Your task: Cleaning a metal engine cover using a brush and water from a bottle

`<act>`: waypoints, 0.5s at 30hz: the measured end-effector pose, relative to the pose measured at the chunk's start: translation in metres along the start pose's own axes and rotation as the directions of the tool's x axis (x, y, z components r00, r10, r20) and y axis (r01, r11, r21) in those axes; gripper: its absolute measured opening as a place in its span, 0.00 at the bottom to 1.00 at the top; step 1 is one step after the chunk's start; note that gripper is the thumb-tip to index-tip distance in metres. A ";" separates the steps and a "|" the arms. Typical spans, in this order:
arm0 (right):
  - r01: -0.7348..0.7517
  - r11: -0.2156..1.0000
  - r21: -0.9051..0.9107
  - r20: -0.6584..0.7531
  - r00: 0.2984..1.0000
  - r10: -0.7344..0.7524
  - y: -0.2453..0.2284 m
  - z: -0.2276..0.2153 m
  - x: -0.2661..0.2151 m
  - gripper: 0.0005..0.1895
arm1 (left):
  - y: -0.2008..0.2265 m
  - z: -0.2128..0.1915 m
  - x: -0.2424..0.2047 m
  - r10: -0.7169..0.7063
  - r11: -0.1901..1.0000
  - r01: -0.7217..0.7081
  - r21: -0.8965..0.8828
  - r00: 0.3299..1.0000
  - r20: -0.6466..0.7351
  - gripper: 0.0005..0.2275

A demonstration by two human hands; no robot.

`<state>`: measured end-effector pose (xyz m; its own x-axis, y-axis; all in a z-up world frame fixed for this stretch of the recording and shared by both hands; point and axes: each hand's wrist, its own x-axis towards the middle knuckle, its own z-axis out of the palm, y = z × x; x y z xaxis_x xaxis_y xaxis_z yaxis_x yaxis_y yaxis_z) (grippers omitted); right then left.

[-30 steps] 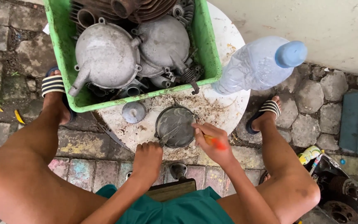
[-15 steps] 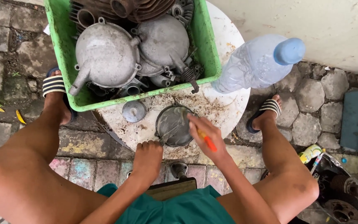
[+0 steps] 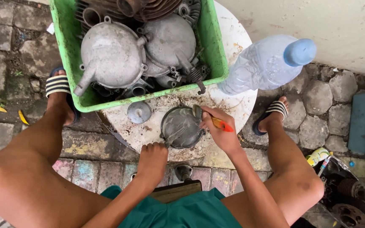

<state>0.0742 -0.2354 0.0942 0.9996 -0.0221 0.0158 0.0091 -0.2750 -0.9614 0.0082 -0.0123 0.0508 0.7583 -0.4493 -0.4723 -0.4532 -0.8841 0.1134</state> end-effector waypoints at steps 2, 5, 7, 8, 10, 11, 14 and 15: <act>-0.124 0.988 -0.095 0.119 0.984 0.135 -0.007 -0.009 0.003 0.14 | -0.001 0.009 0.008 -0.062 0.993 0.083 -0.088 0.975 0.213 0.16; -0.398 0.907 -0.135 0.041 0.913 0.407 -0.019 -0.017 0.006 0.14 | -0.002 0.020 0.008 -0.056 0.995 0.065 -0.081 0.992 0.114 0.09; -0.293 0.952 -0.094 0.041 0.954 0.297 -0.004 -0.017 -0.001 0.14 | -0.001 0.010 0.006 -0.067 0.991 0.087 -0.106 0.982 0.178 0.11; -0.181 0.982 -0.055 0.035 0.983 0.183 0.004 -0.018 -0.004 0.14 | -0.001 0.004 0.006 -0.074 0.985 0.108 -0.131 0.968 0.240 0.13; -0.152 0.981 -0.118 0.057 0.985 0.160 0.001 -0.014 -0.011 0.14 | -0.001 0.010 0.008 -0.075 0.988 0.102 -0.116 0.974 0.215 0.12; -0.119 0.977 -0.177 0.084 0.987 0.136 0.000 -0.011 -0.013 0.14 | -0.002 0.012 0.008 -0.081 0.990 0.101 -0.097 0.978 0.190 0.10; -0.284 0.913 -0.294 0.082 0.944 0.320 -0.003 -0.023 -0.024 0.12 | -0.003 0.014 0.010 -0.061 0.984 0.092 -0.154 0.979 0.197 0.08; -0.284 0.912 -0.295 0.084 0.943 0.321 -0.005 -0.024 -0.024 0.12 | -0.003 0.017 0.009 -0.062 0.983 0.094 -0.156 0.978 0.198 0.08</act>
<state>0.0492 -0.2561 0.1054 0.9481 -0.0279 -0.3168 -0.2830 -0.5285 -0.8004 0.0087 -0.0118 0.0317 0.6771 -0.3588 -0.6425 -0.3009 -0.9317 0.2033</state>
